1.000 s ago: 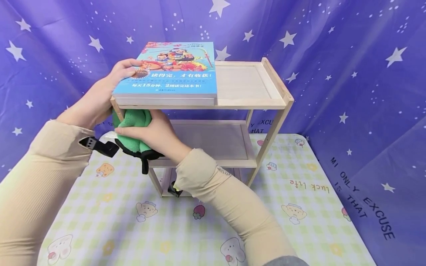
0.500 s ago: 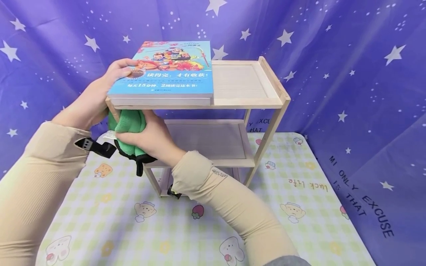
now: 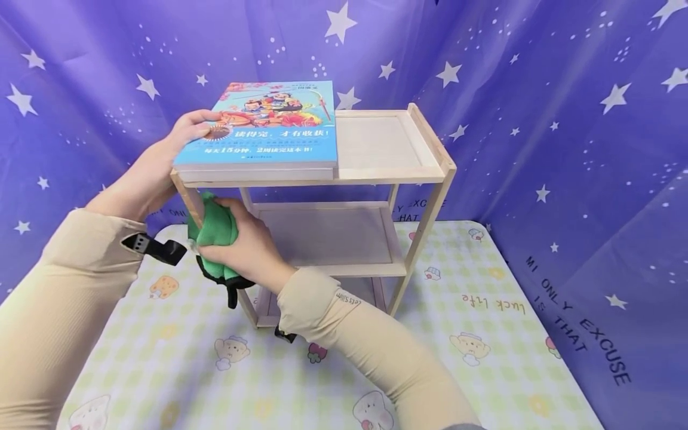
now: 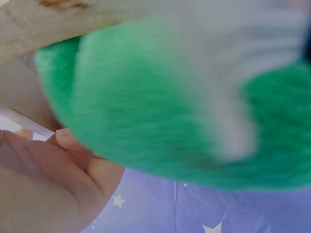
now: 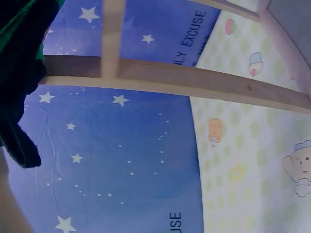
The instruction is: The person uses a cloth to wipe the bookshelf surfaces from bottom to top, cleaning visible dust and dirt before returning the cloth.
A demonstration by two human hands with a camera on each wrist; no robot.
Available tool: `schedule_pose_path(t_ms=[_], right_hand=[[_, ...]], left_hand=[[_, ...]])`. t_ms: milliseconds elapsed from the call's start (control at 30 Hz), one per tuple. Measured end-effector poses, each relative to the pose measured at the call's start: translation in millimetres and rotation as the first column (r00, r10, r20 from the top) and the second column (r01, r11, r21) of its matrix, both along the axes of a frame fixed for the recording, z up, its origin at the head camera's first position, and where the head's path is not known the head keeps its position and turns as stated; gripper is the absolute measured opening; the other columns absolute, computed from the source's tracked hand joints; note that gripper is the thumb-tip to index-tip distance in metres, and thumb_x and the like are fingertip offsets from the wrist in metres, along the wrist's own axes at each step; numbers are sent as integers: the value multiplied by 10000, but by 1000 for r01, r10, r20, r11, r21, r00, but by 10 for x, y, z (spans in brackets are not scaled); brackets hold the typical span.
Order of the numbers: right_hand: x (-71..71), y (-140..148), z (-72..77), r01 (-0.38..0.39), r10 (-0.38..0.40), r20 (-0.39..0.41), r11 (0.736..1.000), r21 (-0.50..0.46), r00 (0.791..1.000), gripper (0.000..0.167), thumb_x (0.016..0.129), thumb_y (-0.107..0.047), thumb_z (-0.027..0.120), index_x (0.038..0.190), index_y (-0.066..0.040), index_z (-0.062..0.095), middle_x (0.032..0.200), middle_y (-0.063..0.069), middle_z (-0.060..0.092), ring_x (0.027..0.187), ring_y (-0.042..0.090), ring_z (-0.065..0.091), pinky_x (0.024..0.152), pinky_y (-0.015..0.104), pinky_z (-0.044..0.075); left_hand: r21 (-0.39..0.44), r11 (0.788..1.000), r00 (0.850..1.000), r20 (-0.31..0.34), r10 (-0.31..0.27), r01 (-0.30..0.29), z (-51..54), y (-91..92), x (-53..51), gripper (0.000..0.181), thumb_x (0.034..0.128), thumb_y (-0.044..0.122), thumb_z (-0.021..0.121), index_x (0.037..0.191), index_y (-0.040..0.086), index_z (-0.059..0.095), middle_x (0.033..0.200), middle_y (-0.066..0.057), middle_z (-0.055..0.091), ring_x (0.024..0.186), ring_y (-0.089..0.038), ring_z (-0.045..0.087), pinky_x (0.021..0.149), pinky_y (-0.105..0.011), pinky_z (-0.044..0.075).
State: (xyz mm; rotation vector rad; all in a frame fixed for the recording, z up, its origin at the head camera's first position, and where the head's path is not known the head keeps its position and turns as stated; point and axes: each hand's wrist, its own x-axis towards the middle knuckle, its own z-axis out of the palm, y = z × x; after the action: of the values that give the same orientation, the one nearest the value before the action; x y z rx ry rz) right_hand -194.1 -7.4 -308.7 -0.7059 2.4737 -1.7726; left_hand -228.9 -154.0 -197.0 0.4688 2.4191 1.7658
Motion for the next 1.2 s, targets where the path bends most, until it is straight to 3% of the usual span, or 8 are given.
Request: schedule_pose_path(t_ms=[300,533,733,1000,1200], right_hand=[[21,-30,-246,-9,3,52,993,119,999,774,776,-252,821,1441,-204,428,1195,84,650,928,136,605,769,239,500],[92,-30,-292,26,-30,26,988,149,999,806,785,-304,822,1468,-221,402,1261,73,627,985,148,604,810,254,495],[206,-21,-372,80,-80,-3,995,55,997,818,800,-306,814,1492,-220,387,1356,43,577,1075,176,590,889,288,488],[314,19,-443,135,-127,71,983,-123,989,815,788,-252,838,1481,-262,409,1441,22,502,1162,205,561,960,367,474],[349,177,-446,130,-132,-12,983,-127,991,781,796,-227,832,1471,-248,438,1453,70,501,1209,256,553,979,432,472]], left_hand=[[11,1000,1000,5,4,-4,-12,-20,22,508,990,541,415,1439,343,282,1535,-68,262,1342,-281,413,1148,-480,283],[7,1000,1000,2,6,-6,-11,-19,32,509,992,541,412,1440,341,277,1546,-71,255,1334,-281,421,1137,-467,294],[6,1000,1000,4,-11,11,-9,-5,23,515,994,536,409,1443,331,265,1560,-92,243,1368,-301,367,1146,-495,271],[-4,1000,1000,0,-17,17,-18,-18,25,485,1001,547,392,1433,362,273,1567,-68,239,1349,-291,394,1133,-483,287],[-5,1000,1000,1,-9,10,-15,-1,12,483,1005,550,392,1435,363,277,1550,-69,279,1338,-284,416,1132,-475,299]])
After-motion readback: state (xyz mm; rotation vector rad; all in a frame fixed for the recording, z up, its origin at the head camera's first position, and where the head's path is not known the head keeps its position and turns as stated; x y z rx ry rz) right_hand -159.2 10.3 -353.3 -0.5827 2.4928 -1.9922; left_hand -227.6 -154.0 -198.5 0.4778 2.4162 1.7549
